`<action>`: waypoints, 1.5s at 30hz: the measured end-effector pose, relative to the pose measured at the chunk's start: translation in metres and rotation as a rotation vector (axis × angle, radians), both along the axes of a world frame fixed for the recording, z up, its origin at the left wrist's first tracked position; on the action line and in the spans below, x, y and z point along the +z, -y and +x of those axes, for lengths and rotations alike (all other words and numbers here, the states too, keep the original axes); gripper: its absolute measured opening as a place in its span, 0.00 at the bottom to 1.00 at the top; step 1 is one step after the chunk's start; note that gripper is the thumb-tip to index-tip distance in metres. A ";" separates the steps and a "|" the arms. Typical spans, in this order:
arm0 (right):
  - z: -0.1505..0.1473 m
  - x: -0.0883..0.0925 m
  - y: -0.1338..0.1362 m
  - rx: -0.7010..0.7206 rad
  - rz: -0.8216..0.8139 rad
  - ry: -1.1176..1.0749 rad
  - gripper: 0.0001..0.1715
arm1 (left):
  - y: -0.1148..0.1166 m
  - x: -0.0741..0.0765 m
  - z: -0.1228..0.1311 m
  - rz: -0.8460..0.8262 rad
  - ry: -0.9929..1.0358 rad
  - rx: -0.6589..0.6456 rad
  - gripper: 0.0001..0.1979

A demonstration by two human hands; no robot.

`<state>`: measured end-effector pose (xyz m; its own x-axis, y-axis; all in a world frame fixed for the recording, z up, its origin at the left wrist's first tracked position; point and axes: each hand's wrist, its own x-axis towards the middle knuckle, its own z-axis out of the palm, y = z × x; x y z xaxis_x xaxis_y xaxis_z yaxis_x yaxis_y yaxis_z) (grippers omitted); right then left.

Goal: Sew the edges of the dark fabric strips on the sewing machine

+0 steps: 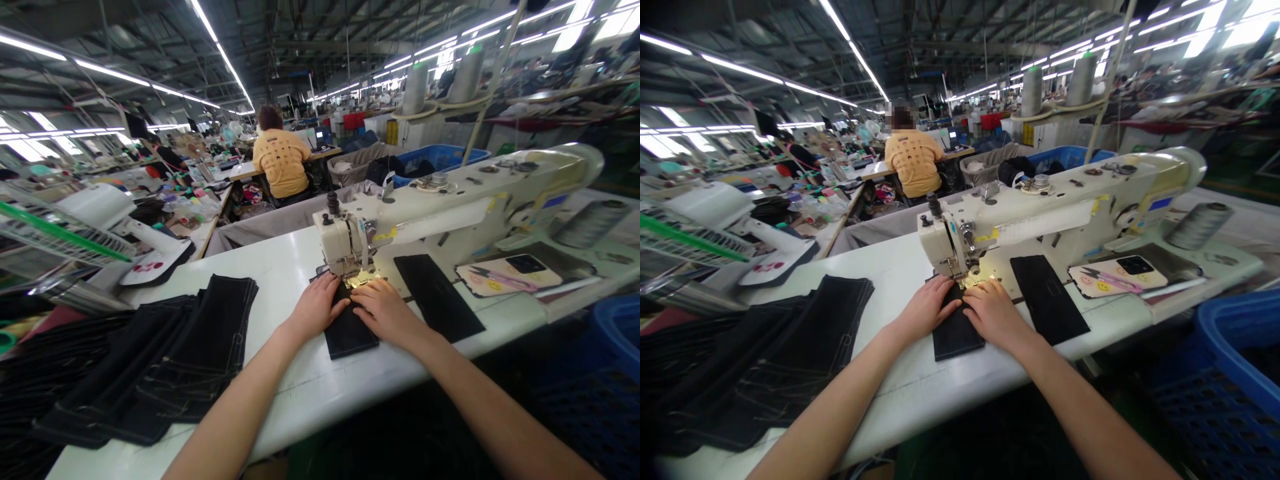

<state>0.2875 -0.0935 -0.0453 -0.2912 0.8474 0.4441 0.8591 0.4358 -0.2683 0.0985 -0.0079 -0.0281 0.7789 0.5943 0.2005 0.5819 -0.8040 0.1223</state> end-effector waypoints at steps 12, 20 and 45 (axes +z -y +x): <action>-0.007 -0.005 0.013 -0.030 0.009 -0.018 0.13 | -0.001 -0.017 -0.005 -0.003 -0.069 0.111 0.28; -0.005 -0.024 0.048 -0.057 0.115 -0.048 0.13 | 0.043 0.012 -0.040 0.047 0.024 0.338 0.25; -0.003 -0.010 0.056 -0.046 0.068 -0.140 0.09 | 0.051 -0.001 -0.066 -0.733 0.938 0.792 0.42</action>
<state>0.2843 -0.1494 -0.0553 -0.1841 0.8247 0.5348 0.8345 0.4186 -0.3583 0.0322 -0.0591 -0.0296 -0.0479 0.9947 -0.0908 0.3125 0.1012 0.9445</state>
